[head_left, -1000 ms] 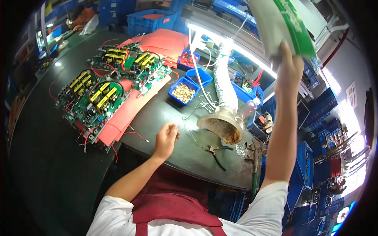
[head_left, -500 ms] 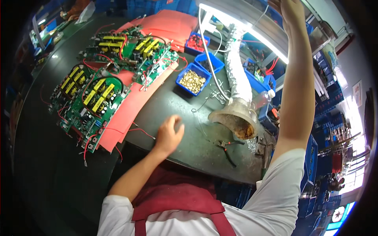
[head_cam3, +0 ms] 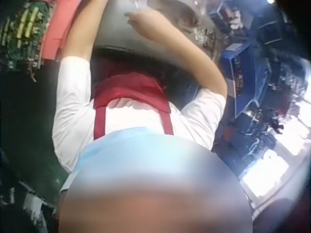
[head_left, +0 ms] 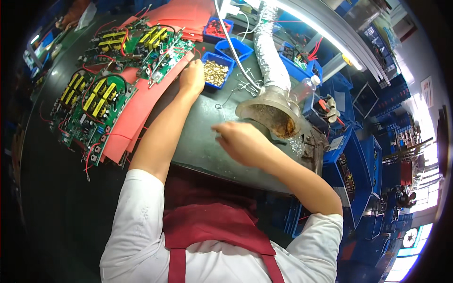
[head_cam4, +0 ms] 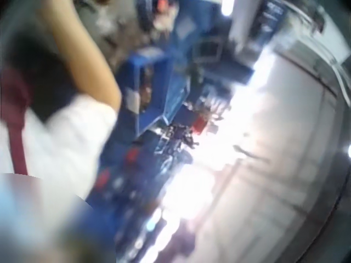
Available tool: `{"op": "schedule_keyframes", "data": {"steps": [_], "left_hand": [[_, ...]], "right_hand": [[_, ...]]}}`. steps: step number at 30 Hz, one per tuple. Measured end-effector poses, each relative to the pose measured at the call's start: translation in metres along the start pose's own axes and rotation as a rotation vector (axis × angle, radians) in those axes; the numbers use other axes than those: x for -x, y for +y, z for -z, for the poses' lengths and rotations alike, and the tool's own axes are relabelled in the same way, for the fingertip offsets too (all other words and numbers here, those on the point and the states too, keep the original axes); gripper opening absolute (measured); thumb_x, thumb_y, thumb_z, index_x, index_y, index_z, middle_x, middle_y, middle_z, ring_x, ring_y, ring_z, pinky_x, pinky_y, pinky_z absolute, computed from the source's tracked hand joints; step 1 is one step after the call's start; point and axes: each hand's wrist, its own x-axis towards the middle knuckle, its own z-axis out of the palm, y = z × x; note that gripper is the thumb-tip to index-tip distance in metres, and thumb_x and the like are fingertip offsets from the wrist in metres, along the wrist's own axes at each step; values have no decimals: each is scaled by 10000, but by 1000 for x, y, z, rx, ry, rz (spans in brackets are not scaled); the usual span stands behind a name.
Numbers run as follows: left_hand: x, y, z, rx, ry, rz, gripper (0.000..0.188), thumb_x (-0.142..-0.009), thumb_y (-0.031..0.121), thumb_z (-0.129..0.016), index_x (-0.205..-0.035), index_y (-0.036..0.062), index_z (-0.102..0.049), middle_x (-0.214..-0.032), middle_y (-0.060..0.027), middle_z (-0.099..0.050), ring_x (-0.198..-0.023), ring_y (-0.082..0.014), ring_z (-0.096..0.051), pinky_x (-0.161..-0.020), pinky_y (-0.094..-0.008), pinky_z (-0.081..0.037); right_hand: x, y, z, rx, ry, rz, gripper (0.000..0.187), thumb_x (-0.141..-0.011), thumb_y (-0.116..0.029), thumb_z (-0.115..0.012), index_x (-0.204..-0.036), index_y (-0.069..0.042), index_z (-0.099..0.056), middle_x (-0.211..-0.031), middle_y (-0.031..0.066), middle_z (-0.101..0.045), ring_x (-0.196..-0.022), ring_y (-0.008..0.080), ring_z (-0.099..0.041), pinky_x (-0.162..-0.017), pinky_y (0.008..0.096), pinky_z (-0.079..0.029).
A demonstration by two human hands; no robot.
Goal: Assembling electronic components onto a PCB, including attaching fans and soldering.
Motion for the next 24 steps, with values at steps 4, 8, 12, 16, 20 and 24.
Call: {"op": "schedule_keyframes", "data": {"steps": [4, 8, 12, 16, 20, 24], "left_hand": [[41, -1, 22, 32, 14, 5, 134, -945, 48, -555, -1051, -17, -605, -1056, -268, -703, -956, -463, -715, -841, -545, -580], [107, -7, 53, 81, 19, 24, 190, -901, 76, -604, -1071, -5, -587, -1012, -268, -705, -951, -464, -693, -844, -569, -548], [159, 1, 114, -17, -129, 157, 229, -897, 134, -652, -1080, 5, -602, -978, -254, -716, -906, -448, -698, -804, -564, -540], [168, -2, 139, -158, -86, 125, 249, -933, 241, -684, -939, -2, -630, -897, -246, -722, -834, -438, -701, -756, -554, -542], [151, -9, 140, -272, -115, -25, 308, -967, 308, -687, -878, 14, -660, -788, -213, -732, -762, -406, -733, -704, -518, -580], [145, 27, 154, -272, -131, -93, 320, -950, 301, -689, -832, 4, -668, -761, -213, -724, -732, -399, -732, -687, -498, -586]], "right_hand": [[-25, 42, -25, -245, 321, -194, 340, -989, -128, -627, -1289, 32, -644, -1171, 266, -714, -1051, 422, -699, -932, 450, -554], [-23, 57, -57, -160, 469, -172, 323, -961, -104, -622, -1254, 34, -632, -1179, 255, -693, -1078, 418, -675, -961, 462, -538], [-13, 57, -73, 143, 372, -138, 215, -907, -80, -623, -1110, -9, -640, -1035, 206, -695, -963, 411, -673, -866, 497, -547], [10, 57, -85, 247, 185, -188, 189, -915, -107, -633, -1083, -20, -644, -960, 183, -707, -911, 420, -676, -824, 500, -552], [25, 36, -74, -39, 134, -311, 222, -960, -174, -644, -1118, -18, -657, -930, 198, -725, -854, 413, -696, -787, 492, -564], [21, 46, -90, -547, 258, -308, 273, -1004, -167, -616, -1208, 10, -652, -944, 175, -742, -800, 274, -733, -763, 396, -580]]}}
